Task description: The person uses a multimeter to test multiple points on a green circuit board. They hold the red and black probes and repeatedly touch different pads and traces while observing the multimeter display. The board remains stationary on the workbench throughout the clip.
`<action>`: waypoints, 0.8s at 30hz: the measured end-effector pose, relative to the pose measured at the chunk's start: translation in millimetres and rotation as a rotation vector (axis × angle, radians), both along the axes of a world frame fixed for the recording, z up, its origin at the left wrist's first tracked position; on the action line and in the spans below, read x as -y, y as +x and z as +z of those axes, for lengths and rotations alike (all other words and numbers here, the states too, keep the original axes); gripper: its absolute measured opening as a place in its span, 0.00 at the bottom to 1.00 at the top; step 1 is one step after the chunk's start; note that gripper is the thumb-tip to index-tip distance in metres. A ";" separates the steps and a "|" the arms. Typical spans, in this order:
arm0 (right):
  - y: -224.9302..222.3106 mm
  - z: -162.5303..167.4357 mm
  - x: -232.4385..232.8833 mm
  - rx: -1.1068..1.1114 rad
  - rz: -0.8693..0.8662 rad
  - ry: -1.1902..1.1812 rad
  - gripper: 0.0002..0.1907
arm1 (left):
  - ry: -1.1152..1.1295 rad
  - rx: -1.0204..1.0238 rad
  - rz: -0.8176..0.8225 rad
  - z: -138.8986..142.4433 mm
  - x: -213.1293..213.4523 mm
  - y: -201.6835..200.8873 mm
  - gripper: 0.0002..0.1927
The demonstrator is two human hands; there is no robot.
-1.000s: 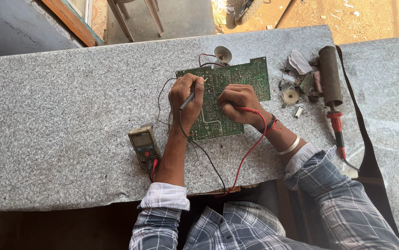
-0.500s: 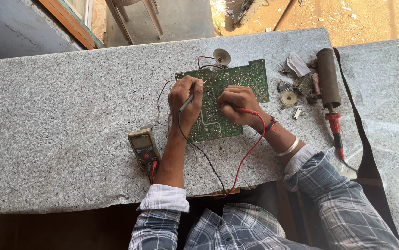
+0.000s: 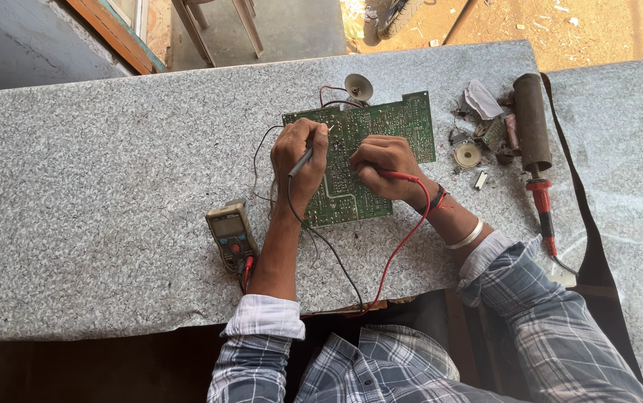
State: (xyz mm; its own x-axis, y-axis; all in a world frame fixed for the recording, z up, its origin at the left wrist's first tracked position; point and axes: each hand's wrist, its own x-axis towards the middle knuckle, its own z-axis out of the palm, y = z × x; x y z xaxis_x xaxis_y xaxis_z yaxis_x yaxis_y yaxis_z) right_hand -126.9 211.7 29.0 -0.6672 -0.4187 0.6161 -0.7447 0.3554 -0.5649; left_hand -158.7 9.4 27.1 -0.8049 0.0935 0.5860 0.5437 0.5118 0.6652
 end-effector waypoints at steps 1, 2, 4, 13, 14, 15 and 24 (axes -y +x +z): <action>-0.2 0.0 0.6 0.002 -0.001 0.000 0.07 | -0.002 0.001 -0.002 0.1 0.4 -0.2 0.13; -0.5 0.1 0.9 0.000 0.000 -0.003 0.07 | 0.001 0.005 -0.002 0.3 0.6 -0.3 0.13; -0.6 0.3 0.9 -0.002 0.003 -0.006 0.07 | 0.006 0.016 -0.002 0.6 -0.1 -0.1 0.13; 2.7 3.9 -3.2 0.023 -0.050 -0.114 0.08 | 0.015 -0.024 -0.014 0.4 1.0 0.2 0.13; 3.4 4.5 -5.4 0.020 -0.055 -0.129 0.08 | 0.016 -0.014 -0.007 0.1 1.1 0.9 0.13; 3.3 5.0 -7.4 0.009 -0.064 -0.146 0.07 | 0.015 -0.011 -0.006 0.4 1.0 0.4 0.13; -1.6 0.1 -9.1 -0.014 -0.027 -0.132 0.08 | 0.021 -0.008 -0.004 0.9 -0.1 0.2 0.12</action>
